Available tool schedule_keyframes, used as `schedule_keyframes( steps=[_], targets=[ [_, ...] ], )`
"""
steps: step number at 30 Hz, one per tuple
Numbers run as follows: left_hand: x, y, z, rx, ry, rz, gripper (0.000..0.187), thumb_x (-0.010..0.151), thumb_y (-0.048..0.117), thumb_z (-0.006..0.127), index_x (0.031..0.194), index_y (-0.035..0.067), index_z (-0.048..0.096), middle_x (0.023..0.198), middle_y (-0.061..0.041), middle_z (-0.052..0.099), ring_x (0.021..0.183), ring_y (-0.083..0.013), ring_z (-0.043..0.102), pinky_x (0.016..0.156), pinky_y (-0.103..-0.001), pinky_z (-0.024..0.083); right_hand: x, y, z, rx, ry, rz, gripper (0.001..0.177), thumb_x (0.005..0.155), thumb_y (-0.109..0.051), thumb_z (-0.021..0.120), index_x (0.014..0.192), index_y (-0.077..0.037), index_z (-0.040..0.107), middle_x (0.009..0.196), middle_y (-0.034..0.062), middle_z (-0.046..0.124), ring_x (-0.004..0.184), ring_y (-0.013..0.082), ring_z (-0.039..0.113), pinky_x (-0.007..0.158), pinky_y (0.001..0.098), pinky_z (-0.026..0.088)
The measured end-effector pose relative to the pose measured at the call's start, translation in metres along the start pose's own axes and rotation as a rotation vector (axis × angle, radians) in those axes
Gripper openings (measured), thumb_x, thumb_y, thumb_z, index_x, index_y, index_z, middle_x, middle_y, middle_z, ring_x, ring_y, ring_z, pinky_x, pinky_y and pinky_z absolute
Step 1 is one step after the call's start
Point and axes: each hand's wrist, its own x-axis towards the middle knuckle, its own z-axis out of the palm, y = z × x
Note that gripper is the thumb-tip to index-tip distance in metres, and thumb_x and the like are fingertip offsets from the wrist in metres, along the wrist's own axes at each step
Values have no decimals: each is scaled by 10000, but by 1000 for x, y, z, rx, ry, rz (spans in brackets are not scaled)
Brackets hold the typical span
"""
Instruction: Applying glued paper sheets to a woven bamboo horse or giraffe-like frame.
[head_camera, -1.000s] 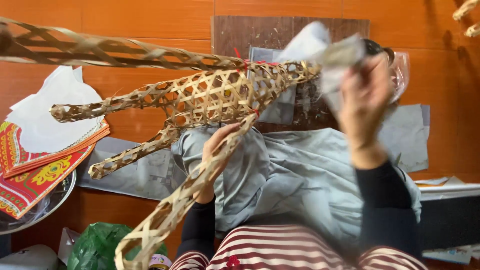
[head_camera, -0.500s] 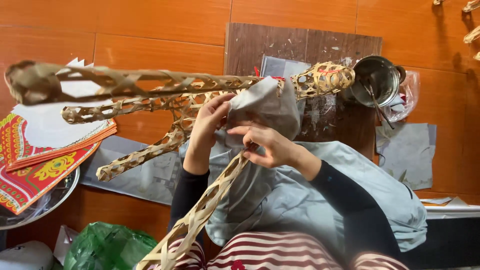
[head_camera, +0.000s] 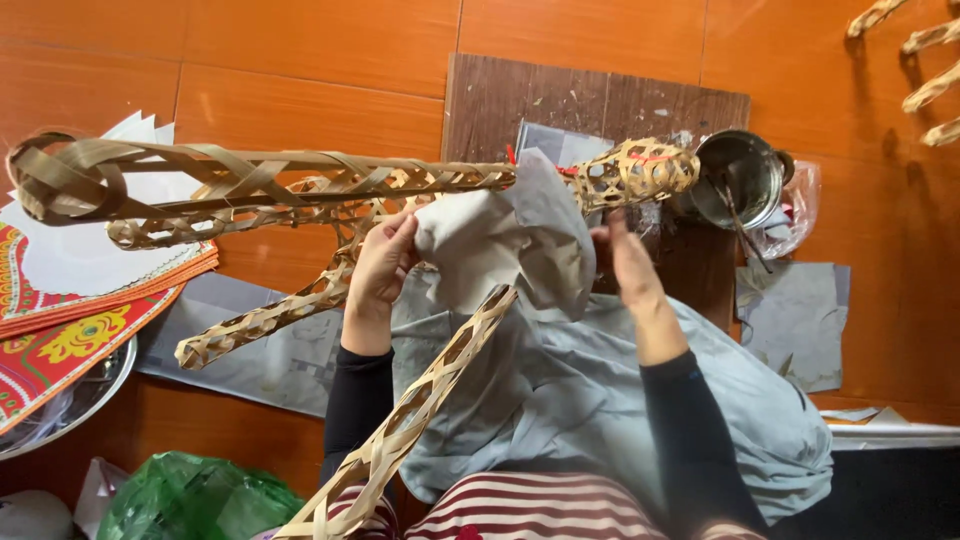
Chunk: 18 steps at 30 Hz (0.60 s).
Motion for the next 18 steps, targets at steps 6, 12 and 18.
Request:
schedule_keyframes(
  steps=[6,12,18],
  targets=[
    [9,8,12,29,164,-130,395,1016,375,584,1148,31,727,916,-29,743,715,-90,691,581,-254,580,4,7,7,361,-184,359,645,1007,-615,543,942,-10,755,870,48,736,753,121,660,701,278,516],
    [19,-14,-4,-94,185,-28,333,1069,380,628,1008,59,692,871,-8,697,664,-83,647,537,-258,552,-1,-15,29,363,-75,-7,233,1044,-262,706,1051,-30,680,943,-68,638,854,14,542,778,192,460],
    [25,-21,-7,-24,153,-87,344,1087,333,616,983,28,737,866,-39,703,678,-87,628,571,-242,529,-10,-48,44,40,170,-206,228,1078,-229,661,1028,-7,651,893,-59,637,812,19,520,736,197,456]
  ],
)
